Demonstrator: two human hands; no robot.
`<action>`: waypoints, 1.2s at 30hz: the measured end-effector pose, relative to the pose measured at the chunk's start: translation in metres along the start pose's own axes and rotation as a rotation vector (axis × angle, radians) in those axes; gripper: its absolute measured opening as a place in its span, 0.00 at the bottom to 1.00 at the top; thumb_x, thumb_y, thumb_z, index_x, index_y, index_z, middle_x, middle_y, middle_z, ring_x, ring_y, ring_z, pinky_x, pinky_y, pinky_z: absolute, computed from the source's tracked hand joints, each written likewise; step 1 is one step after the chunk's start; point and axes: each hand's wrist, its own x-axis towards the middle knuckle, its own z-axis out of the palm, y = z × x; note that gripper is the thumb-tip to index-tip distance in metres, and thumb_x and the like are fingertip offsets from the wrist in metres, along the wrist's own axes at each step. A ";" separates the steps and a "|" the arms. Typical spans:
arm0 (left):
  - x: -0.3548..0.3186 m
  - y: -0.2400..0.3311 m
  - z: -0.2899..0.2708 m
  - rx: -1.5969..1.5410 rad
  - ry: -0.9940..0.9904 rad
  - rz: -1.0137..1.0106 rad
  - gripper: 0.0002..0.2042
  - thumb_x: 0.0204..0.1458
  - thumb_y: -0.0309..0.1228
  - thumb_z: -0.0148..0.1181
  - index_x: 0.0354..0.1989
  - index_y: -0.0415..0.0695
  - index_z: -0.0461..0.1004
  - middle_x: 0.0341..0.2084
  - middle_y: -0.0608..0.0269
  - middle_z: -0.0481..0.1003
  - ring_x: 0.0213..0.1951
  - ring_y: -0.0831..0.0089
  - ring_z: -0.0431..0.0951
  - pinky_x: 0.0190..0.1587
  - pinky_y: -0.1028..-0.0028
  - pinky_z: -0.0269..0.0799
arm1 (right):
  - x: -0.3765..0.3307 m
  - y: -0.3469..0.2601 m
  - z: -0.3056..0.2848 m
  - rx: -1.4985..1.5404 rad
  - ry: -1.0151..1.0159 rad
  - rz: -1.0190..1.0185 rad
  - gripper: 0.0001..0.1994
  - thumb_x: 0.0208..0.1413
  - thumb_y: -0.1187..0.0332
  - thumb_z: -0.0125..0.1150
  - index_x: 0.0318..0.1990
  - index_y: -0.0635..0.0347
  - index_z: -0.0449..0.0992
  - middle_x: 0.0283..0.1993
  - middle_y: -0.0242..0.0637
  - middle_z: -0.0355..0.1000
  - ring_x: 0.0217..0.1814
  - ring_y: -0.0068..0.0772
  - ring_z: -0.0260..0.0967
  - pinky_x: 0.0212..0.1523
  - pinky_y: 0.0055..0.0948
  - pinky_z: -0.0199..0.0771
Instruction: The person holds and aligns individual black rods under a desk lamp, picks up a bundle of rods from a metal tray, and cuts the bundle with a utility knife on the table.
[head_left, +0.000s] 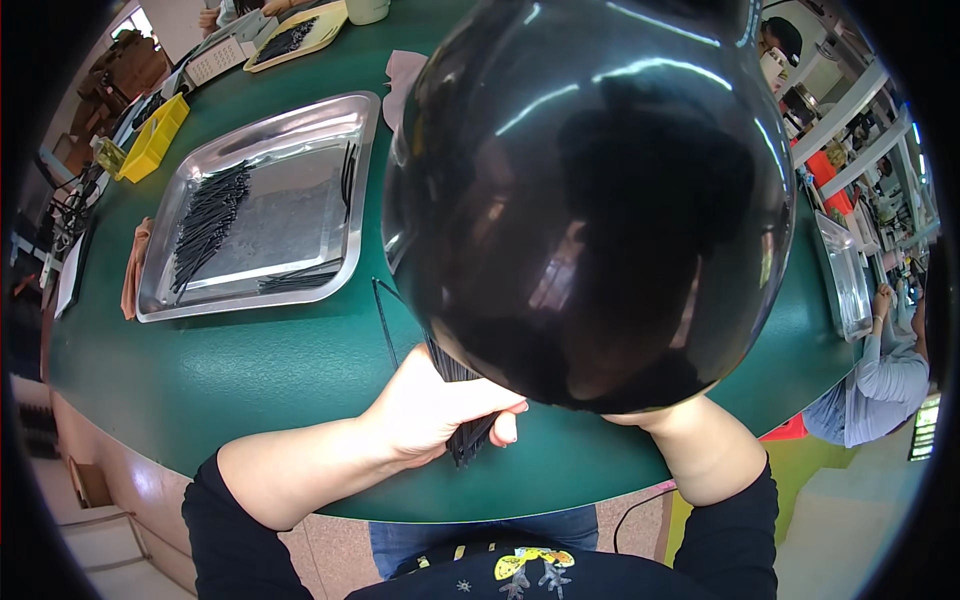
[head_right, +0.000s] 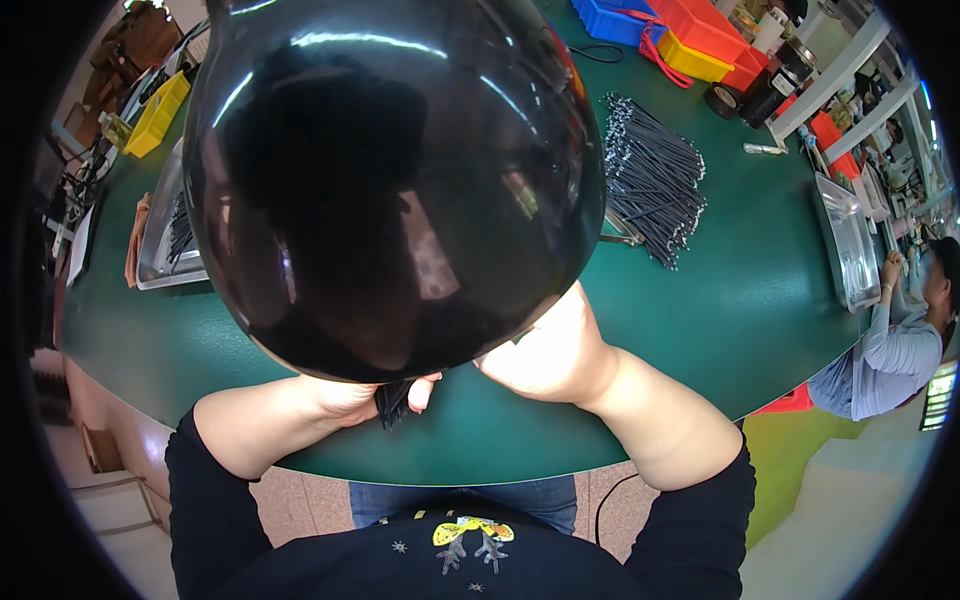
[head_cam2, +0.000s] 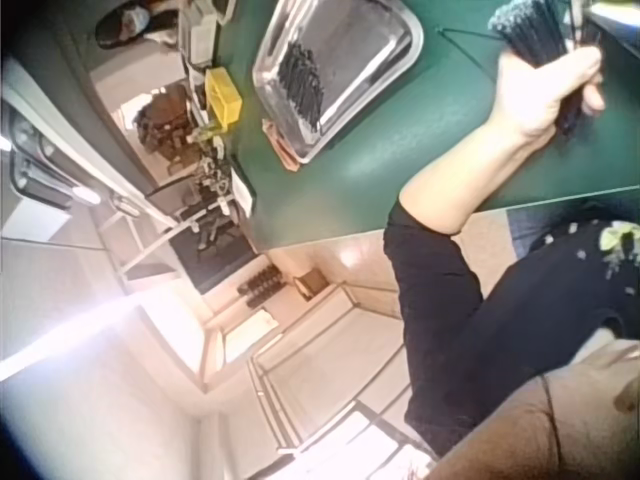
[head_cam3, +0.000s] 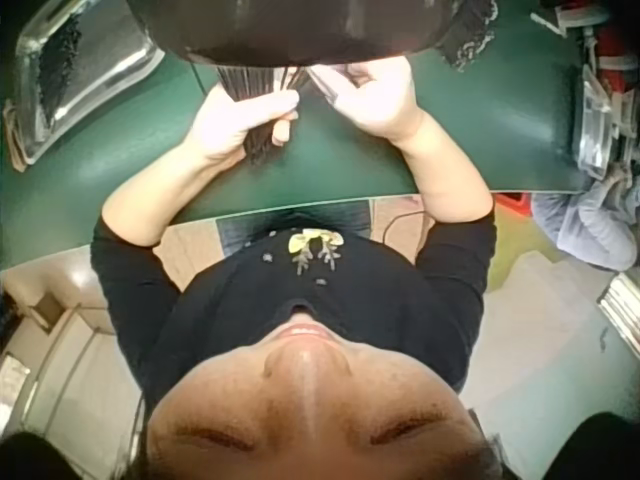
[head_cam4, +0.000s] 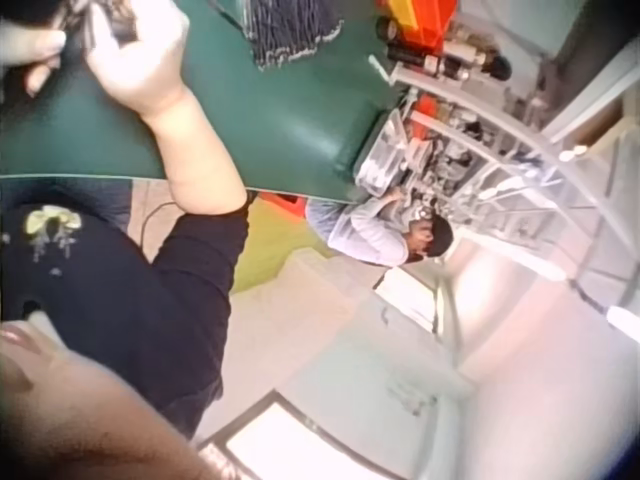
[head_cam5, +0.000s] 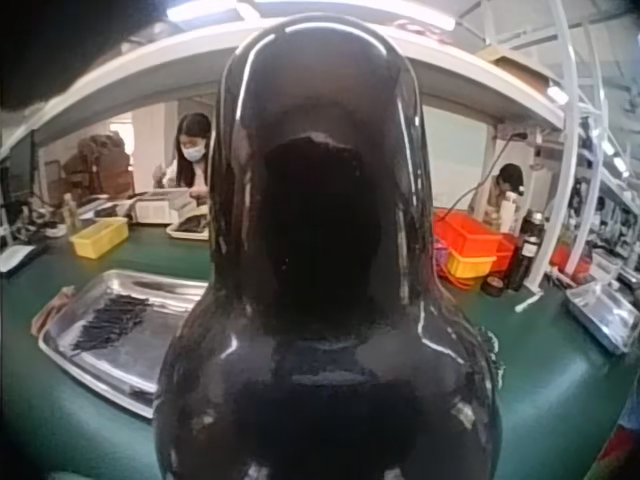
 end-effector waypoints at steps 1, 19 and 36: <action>0.001 0.000 0.001 0.002 0.001 -0.001 0.03 0.42 0.19 0.55 0.22 0.29 0.72 0.15 0.53 0.72 0.19 0.69 0.74 0.24 0.75 0.73 | 0.003 -0.005 0.003 0.001 0.002 -0.001 0.21 0.34 0.75 0.65 0.39 0.71 0.69 0.41 0.45 0.68 0.44 0.35 0.66 0.47 0.28 0.63; 0.000 0.002 -0.001 0.110 0.062 -0.111 0.03 0.41 0.19 0.56 0.22 0.29 0.72 0.15 0.53 0.72 0.18 0.71 0.73 0.24 0.77 0.71 | -0.005 0.020 0.013 0.571 0.192 0.109 0.30 0.38 0.78 0.59 0.52 0.71 0.55 0.51 0.44 0.60 0.51 0.38 0.60 0.51 0.32 0.59; 0.001 -0.009 -0.023 -0.341 -0.174 -0.328 0.05 0.43 0.18 0.54 0.29 0.29 0.71 0.21 0.49 0.72 0.22 0.65 0.75 0.26 0.73 0.74 | -0.003 0.008 0.005 0.599 -0.077 0.333 0.21 0.39 0.73 0.61 0.43 0.71 0.65 0.39 0.43 0.69 0.41 0.32 0.67 0.44 0.28 0.65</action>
